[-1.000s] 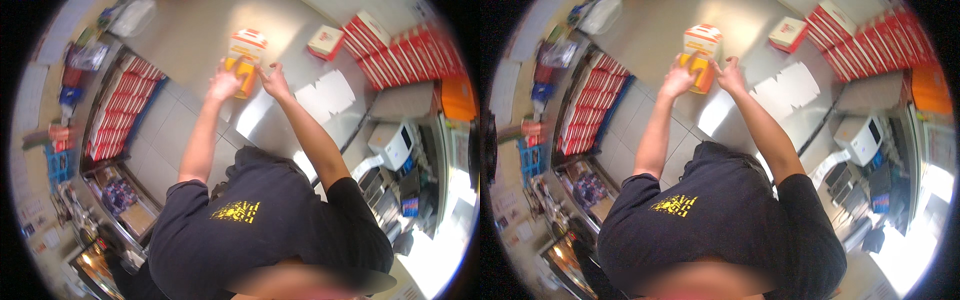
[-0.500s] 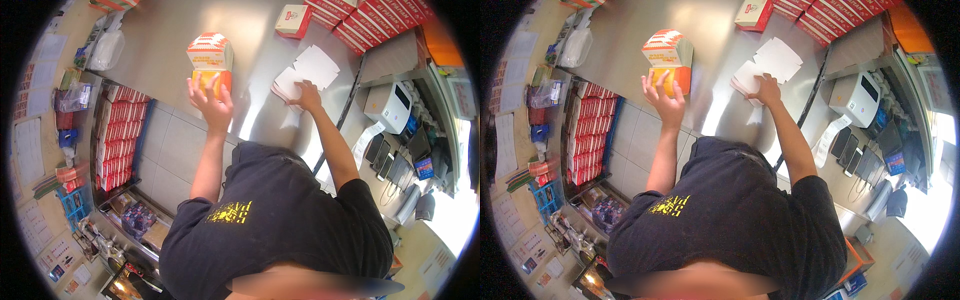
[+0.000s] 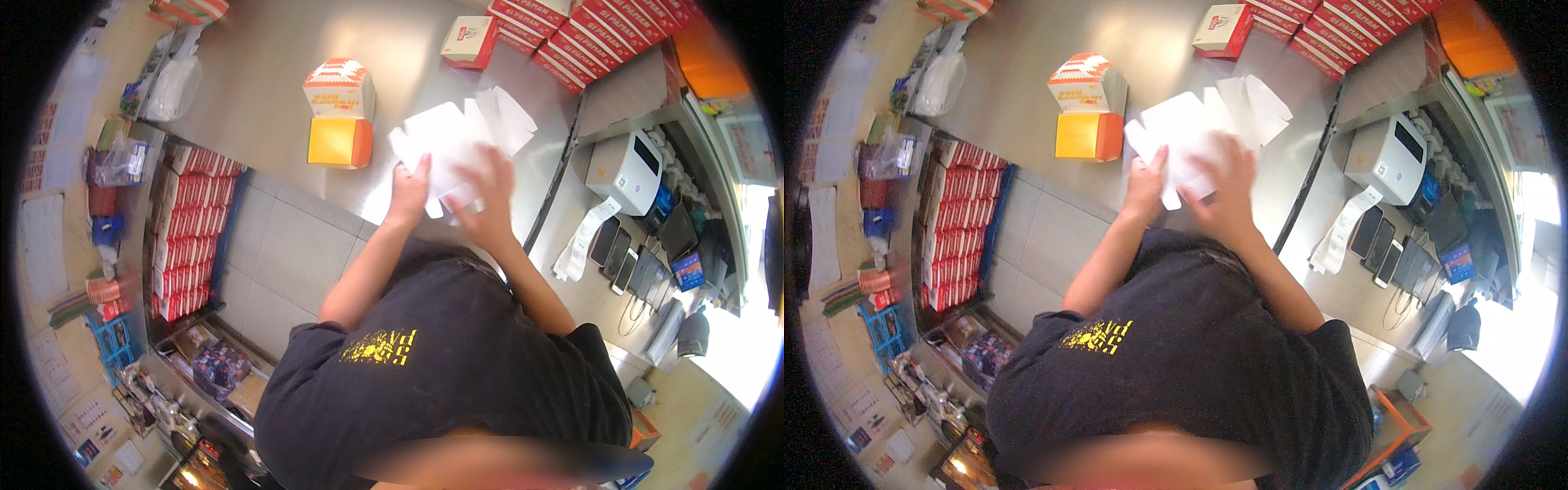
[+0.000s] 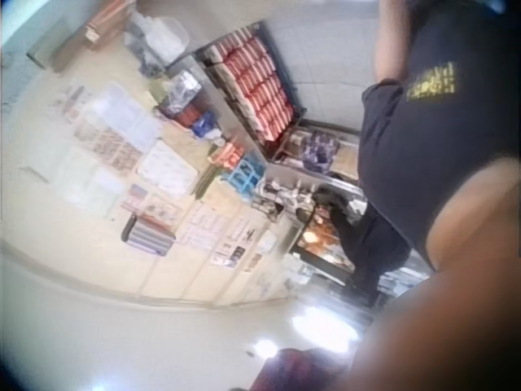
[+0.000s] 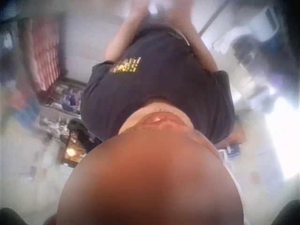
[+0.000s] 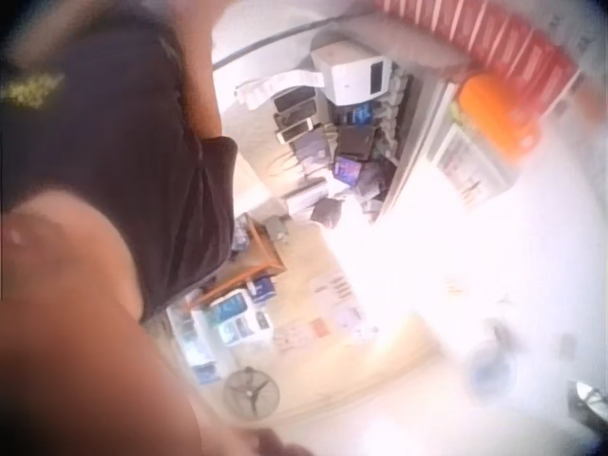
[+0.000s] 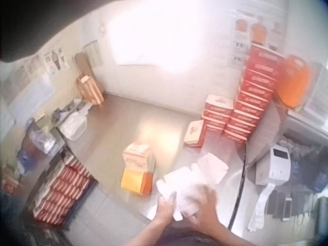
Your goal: The person walks through a commercial kitchen, briefly stirs a large pot of liquid, then moves to a counter to assemble small cardboard boxes. They fold and tape the boxes one at a time, handling them individually and placing them on the counter.
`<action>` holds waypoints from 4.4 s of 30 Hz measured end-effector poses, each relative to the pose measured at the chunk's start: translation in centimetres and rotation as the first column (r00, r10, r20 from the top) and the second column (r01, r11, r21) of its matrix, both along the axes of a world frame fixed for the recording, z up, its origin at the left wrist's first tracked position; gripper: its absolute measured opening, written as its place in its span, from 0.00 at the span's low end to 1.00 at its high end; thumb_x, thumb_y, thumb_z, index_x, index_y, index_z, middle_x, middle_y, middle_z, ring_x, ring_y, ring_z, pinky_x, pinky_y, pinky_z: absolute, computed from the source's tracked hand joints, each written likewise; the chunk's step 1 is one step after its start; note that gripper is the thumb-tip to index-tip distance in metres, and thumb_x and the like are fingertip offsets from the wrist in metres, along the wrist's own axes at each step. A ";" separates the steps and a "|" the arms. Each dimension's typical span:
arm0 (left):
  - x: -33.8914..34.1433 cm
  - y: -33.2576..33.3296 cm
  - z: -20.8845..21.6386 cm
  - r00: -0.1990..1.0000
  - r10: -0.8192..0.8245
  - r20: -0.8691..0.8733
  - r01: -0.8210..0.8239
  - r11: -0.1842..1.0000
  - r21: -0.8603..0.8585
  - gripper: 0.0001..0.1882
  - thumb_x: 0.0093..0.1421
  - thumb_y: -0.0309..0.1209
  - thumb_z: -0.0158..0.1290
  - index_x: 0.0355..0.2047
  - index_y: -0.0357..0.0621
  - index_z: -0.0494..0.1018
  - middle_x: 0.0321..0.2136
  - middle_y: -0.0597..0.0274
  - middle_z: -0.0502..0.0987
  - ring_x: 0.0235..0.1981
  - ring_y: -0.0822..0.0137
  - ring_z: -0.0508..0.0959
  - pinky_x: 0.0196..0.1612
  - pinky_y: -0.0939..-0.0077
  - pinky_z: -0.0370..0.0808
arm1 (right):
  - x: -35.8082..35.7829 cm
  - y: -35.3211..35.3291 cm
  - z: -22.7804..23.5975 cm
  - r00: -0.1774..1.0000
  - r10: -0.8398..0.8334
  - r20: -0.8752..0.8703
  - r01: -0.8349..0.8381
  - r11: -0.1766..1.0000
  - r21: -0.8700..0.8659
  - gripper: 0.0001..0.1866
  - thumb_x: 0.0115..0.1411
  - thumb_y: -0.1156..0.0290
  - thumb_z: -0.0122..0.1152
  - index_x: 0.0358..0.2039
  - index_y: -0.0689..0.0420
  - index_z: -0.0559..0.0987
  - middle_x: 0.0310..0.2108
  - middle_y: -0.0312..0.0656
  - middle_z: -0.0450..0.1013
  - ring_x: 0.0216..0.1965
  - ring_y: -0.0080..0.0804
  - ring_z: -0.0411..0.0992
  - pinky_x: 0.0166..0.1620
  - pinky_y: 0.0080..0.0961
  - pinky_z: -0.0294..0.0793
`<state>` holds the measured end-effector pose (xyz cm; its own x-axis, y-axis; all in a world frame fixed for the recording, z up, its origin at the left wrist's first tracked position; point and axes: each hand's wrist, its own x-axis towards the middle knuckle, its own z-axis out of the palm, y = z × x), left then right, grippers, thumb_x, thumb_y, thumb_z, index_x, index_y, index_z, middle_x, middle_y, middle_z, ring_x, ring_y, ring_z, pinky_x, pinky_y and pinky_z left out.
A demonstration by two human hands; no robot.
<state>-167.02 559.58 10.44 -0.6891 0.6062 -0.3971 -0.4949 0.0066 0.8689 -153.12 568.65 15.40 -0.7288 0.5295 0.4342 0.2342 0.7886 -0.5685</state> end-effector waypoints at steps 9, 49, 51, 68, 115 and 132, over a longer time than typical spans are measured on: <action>-0.3 -3.4 -1.7 0.964 0.005 -0.267 -0.008 1.000 -0.011 0.23 0.68 0.30 0.57 0.59 0.34 0.67 0.55 0.50 0.73 0.53 0.63 0.77 0.55 0.65 0.75 | 2.7 8.5 -0.1 0.821 -0.475 -0.318 -0.121 0.400 -0.909 0.38 0.66 0.64 0.66 0.67 0.65 0.56 0.60 0.51 0.68 0.58 0.41 0.70 0.59 0.32 0.69; 1.1 0.5 11.3 0.920 -0.141 -0.365 0.296 0.860 0.415 0.07 0.65 0.21 0.60 0.41 0.29 0.77 0.40 0.56 0.82 0.40 0.69 0.82 0.47 0.75 0.79 | -0.4 -0.6 11.5 0.898 -0.224 -0.380 -0.012 0.848 -0.530 0.07 0.62 0.74 0.68 0.39 0.62 0.85 0.43 0.43 0.79 0.41 0.27 0.80 0.44 0.27 0.85; 1.1 0.5 11.6 0.925 -0.136 -0.354 0.285 0.865 0.412 0.08 0.65 0.22 0.60 0.41 0.29 0.77 0.39 0.57 0.82 0.40 0.69 0.82 0.48 0.75 0.79 | -0.6 -0.6 12.0 0.901 -0.251 -0.354 0.019 0.838 -0.546 0.06 0.62 0.73 0.68 0.39 0.61 0.85 0.41 0.42 0.79 0.41 0.26 0.80 0.43 0.26 0.86; 1.4 0.1 10.9 0.889 -0.035 -0.456 0.207 0.920 0.334 0.08 0.65 0.22 0.59 0.43 0.30 0.79 0.39 0.56 0.83 0.38 0.72 0.82 0.46 0.78 0.80 | 0.3 -0.5 10.5 0.964 -0.202 -0.172 0.069 0.818 -0.572 0.08 0.60 0.71 0.70 0.38 0.61 0.87 0.40 0.44 0.83 0.38 0.31 0.83 0.42 0.25 0.83; 0.0 1.7 12.5 0.899 -0.080 -0.431 0.230 0.923 0.310 0.15 0.61 0.23 0.64 0.48 0.34 0.81 0.36 0.60 0.84 0.32 0.79 0.79 0.35 0.84 0.76 | 0.3 2.2 10.1 0.951 -0.172 -0.256 0.097 0.955 -0.279 0.07 0.61 0.74 0.69 0.38 0.64 0.84 0.35 0.45 0.83 0.38 0.30 0.82 0.43 0.25 0.80; 0.7 1.6 13.2 0.913 -0.158 -0.375 0.288 0.902 0.321 0.17 0.61 0.22 0.65 0.50 0.31 0.79 0.37 0.55 0.84 0.35 0.73 0.83 0.38 0.81 0.80 | -0.4 1.8 8.3 0.881 -0.149 -0.449 -0.258 0.644 -0.720 0.08 0.68 0.74 0.62 0.44 0.66 0.79 0.38 0.43 0.81 0.41 0.27 0.81 0.45 0.24 0.81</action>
<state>-166.28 561.15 23.64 -0.5693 0.8150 0.1081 -0.1998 -0.2646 0.9434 -153.56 570.50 23.69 -0.6063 0.7756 0.1755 -0.2226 0.0464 -0.9738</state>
